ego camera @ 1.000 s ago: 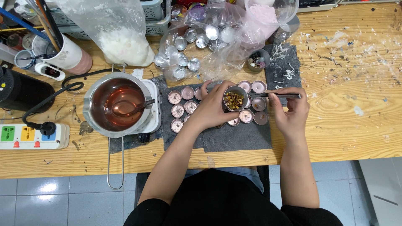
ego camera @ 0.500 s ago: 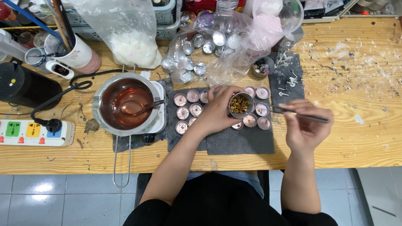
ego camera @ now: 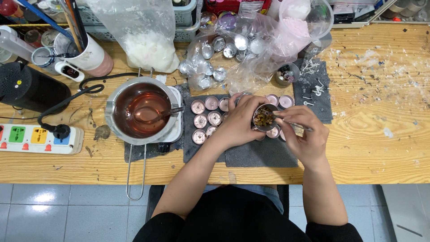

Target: Decorating small tea light candles by placing dried botanical petals into them using tweezers.

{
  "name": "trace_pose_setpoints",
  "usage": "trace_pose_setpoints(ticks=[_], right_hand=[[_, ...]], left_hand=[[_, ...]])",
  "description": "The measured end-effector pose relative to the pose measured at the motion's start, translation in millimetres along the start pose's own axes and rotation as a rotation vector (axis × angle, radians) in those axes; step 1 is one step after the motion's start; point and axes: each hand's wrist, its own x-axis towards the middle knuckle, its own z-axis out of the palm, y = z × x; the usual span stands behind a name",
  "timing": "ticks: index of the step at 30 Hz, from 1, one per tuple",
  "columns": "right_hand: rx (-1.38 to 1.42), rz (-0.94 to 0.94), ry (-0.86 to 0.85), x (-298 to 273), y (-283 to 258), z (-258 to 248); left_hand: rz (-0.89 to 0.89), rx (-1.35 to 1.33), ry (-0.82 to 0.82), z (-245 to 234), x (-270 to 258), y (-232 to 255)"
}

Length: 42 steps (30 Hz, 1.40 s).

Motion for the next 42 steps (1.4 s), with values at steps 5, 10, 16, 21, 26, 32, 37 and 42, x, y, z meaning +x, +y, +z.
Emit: trace_pose_setpoints(ticks=[5, 10, 16, 21, 26, 32, 37, 42], right_hand=[[0.217, 0.18, 0.101, -19, 20, 0], [0.314, 0.284, 0.187, -26, 29, -8], [0.312, 0.312, 0.277, -28, 51, -31], [0.162, 0.358, 0.197, -21, 79, -32], [0.191, 0.353, 0.137, -29, 97, -21], [0.079, 0.353, 0.073, -24, 100, -21], [0.014, 0.385, 0.061, -22, 99, -23], [-0.12, 0.437, -0.001, -15, 88, -24]], left_hand=[[-0.027, 0.019, 0.012, 0, 1, 0], [-0.082, 0.061, 0.025, -4, 2, -1], [-0.33, 0.11, -0.06, -7, 8, -8], [-0.336, -0.025, 0.044, -17, 5, -11], [-0.264, -0.161, -0.005, -9, 15, -12], [-0.235, -0.254, -0.106, -3, 35, -5], [-0.218, -0.12, -0.179, 7, 41, -12], [-0.226, -0.026, -0.193, 15, 45, -25]])
